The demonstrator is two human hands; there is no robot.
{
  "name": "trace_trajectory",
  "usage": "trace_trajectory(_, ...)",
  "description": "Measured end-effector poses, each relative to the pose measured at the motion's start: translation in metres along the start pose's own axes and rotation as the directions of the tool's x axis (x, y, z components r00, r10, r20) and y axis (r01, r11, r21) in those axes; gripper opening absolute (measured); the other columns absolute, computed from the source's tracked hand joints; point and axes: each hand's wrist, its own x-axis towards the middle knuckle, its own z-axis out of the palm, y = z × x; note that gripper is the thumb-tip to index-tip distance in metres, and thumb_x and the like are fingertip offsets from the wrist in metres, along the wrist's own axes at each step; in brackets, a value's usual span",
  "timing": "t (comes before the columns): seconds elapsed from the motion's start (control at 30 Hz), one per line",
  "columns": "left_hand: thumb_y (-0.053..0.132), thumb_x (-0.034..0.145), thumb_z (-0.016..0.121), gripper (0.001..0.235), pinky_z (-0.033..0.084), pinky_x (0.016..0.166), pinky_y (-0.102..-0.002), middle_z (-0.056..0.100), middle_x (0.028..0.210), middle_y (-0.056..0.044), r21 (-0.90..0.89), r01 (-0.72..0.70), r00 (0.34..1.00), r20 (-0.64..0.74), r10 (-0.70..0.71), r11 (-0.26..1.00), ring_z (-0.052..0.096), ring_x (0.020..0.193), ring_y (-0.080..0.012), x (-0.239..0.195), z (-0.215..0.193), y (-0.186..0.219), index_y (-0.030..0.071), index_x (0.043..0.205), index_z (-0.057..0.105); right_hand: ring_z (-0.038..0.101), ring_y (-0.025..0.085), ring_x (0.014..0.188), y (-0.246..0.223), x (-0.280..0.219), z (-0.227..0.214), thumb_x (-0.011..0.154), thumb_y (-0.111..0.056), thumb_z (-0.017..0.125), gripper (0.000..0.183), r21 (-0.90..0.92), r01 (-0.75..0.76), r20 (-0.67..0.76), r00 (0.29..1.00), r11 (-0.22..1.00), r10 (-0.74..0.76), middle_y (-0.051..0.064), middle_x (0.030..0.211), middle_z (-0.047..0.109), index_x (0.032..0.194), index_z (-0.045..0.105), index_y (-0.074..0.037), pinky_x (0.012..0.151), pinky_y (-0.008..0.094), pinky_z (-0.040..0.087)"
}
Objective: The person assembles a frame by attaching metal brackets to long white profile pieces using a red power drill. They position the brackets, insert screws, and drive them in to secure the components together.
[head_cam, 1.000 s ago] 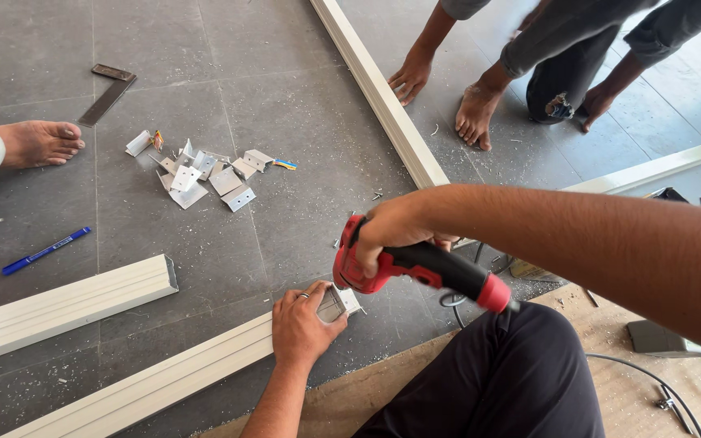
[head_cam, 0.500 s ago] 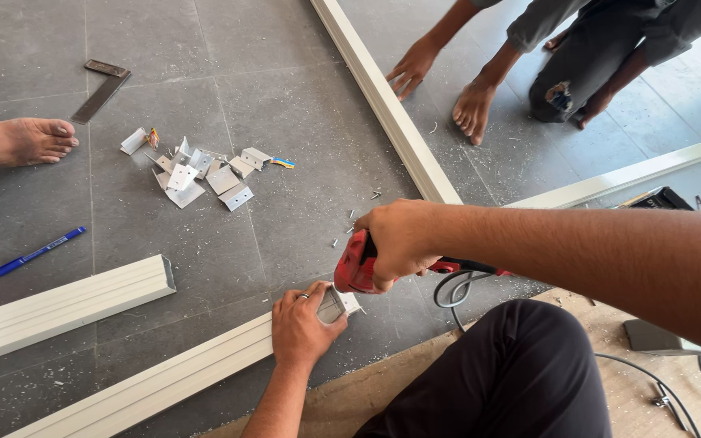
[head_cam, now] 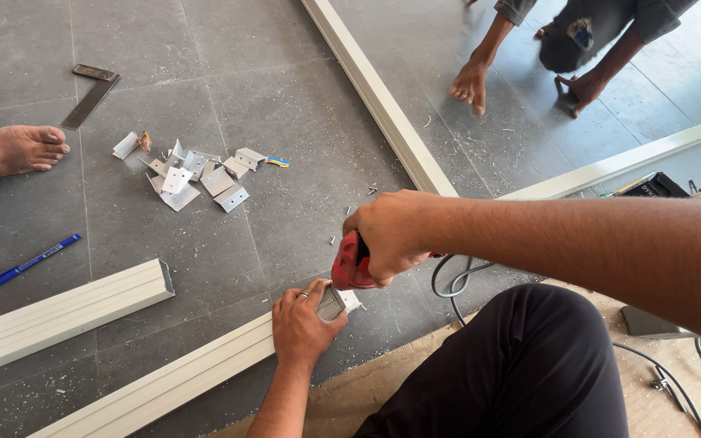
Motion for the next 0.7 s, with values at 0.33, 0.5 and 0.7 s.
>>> trace_trajectory(0.33,0.041,0.069,0.086,0.063,0.041,0.105,-0.039,0.072,0.122,0.006,0.012,-0.017,1.0,-0.01,0.017,1.0,0.061,0.111,-0.0195,-0.001,0.001,-0.001,0.018,0.125,0.069,0.075,0.028,0.094,-0.007,0.002,-0.006,0.06,-0.023,0.081,0.08,-0.065,0.009,0.027,1.0,0.998,-0.008,0.011,0.101,0.077,0.138,0.061,-0.023,0.082,0.041,0.061)
trace_trajectory(0.5,0.041,0.068,0.087,0.063,0.041,0.105,-0.038,0.072,0.124,0.006,0.003,-0.006,1.0,-0.025,0.006,1.0,0.061,0.111,-0.0185,-0.003,0.003,-0.001,0.018,0.125,0.07,0.074,0.03,0.092,-0.001,0.002,0.0,0.061,-0.019,0.078,0.078,-0.149,0.08,-0.026,0.996,0.986,-0.085,0.011,0.1,0.077,0.137,0.063,-0.026,0.08,0.042,0.061)
trace_trajectory(0.7,0.042,0.069,0.087,0.063,0.041,0.105,-0.039,0.071,0.124,0.008,0.013,-0.002,1.0,0.008,0.002,1.0,0.06,0.112,-0.0176,0.001,0.002,0.0,0.02,0.126,0.069,0.076,0.028,0.085,0.012,-0.008,0.005,0.065,-0.015,0.074,0.076,-0.157,0.129,-0.049,0.989,0.979,-0.138,0.009,0.092,0.073,0.138,0.058,-0.027,0.072,0.041,0.061)
